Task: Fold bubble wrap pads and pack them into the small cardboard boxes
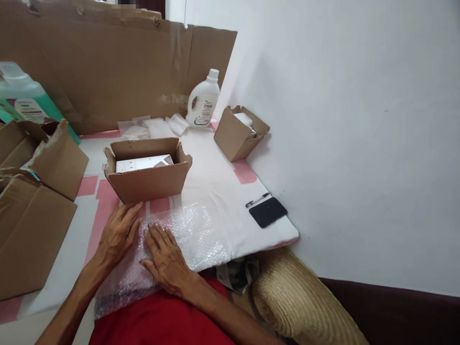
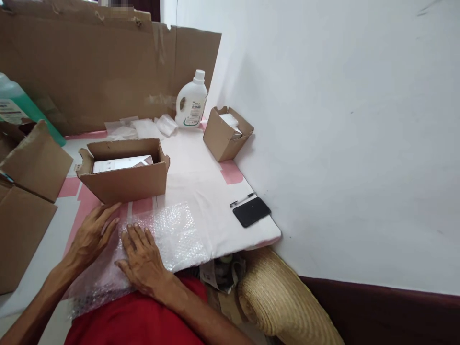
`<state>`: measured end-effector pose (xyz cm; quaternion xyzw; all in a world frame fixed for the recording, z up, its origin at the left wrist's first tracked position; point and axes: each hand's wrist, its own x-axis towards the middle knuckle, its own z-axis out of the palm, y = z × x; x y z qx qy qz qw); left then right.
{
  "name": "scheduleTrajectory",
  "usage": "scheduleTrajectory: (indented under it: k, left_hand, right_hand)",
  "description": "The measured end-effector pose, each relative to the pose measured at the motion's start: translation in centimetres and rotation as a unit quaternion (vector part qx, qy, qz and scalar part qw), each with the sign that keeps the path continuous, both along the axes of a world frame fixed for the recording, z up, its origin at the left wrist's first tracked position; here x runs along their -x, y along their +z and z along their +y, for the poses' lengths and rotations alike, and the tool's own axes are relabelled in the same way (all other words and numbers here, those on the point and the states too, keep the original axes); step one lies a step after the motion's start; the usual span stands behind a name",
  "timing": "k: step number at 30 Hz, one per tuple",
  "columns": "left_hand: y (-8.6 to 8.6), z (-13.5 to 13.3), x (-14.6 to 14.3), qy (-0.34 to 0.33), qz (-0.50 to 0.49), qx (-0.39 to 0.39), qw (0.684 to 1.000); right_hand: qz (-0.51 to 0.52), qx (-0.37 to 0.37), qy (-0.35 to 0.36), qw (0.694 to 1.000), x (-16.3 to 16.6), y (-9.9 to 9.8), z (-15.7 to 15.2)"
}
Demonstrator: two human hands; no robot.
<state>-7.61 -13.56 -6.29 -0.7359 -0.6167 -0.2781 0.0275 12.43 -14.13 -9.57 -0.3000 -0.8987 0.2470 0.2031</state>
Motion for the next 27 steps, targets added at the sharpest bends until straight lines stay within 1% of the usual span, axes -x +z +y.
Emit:
scheduleTrajectory:
  k: [1, 3, 4, 6, 8, 10, 12, 14, 16, 17, 20, 21, 23, 25, 27]
  left_hand:
    - [-0.2, -1.3, -0.6, 0.01, -0.002, -0.002, 1.0]
    - [-1.3, -4.0, -1.9, 0.043, 0.003, -0.006, 0.999]
    - [-2.1, -5.4, -2.4, 0.059, 0.019, -0.004, 0.998]
    - [-3.9, -7.5, -3.3, 0.08, 0.064, 0.0, 0.995]
    - [-5.5, -8.7, -3.7, 0.084, 0.103, 0.004, 0.991]
    - [-6.5, -9.0, -4.0, 0.085, 0.12, 0.016, 0.989]
    - [-6.6, -8.8, -4.2, 0.101, 0.119, 0.034, 0.987]
    - [-6.1, -8.5, -4.4, 0.129, 0.108, 0.064, 0.984]
    - [-5.4, -8.2, -4.8, 0.151, 0.094, 0.091, 0.98]
    - [-5.0, -8.2, -4.9, 0.157, 0.088, 0.101, 0.979]
    - [-4.5, -8.1, -5.3, 0.158, 0.078, 0.11, 0.978]
    - [-4.5, -8.0, -5.4, 0.156, 0.078, 0.109, 0.979]
    - [-4.6, -7.9, -5.4, 0.154, 0.08, 0.103, 0.98]
    - [-4.7, -8.0, -5.1, 0.146, 0.082, 0.093, 0.981]
    - [-4.7, -8.6, -4.3, 0.124, 0.084, 0.078, 0.986]
  right_hand:
    - [0.006, 0.004, -0.014, 1.0, 0.2, 0.3, 0.3]
    - [0.02, 0.008, -0.033, 0.999, 0.6, 1.0, 0.7]
    - [0.023, 0.008, -0.033, 0.999, 0.8, 1.3, 0.7]
    - [0.014, 0.002, -0.003, 1.0, 1.6, 1.7, 0.6]
    - [-0.006, -0.017, 0.035, 0.999, 2.6, 1.8, 0.3]
    - [-0.022, -0.042, 0.053, 0.997, 3.4, 1.4, 0.3]
    - [-0.033, -0.06, 0.044, 0.997, 3.4, 0.5, 0.7]
    - [-0.047, -0.063, 0.018, 0.997, 2.2, -0.5, 2.0]
    - [-0.07, -0.048, -0.035, 0.996, -0.3, -1.5, 3.8]
    - [-0.083, -0.035, -0.073, 0.993, -2.0, -1.9, 4.8]
    - [-0.124, -0.001, -0.193, 0.973, -7.2, -2.5, 7.3]
    - [-0.131, 0.0, -0.209, 0.969, -8.6, -2.6, 7.9]
    - [-0.136, -0.007, -0.217, 0.967, -10.4, -2.6, 8.5]
    - [-0.126, -0.017, -0.206, 0.97, -11.4, -2.5, 8.5]
    - [-0.105, -0.024, -0.195, 0.975, -12.3, -2.2, 8.2]
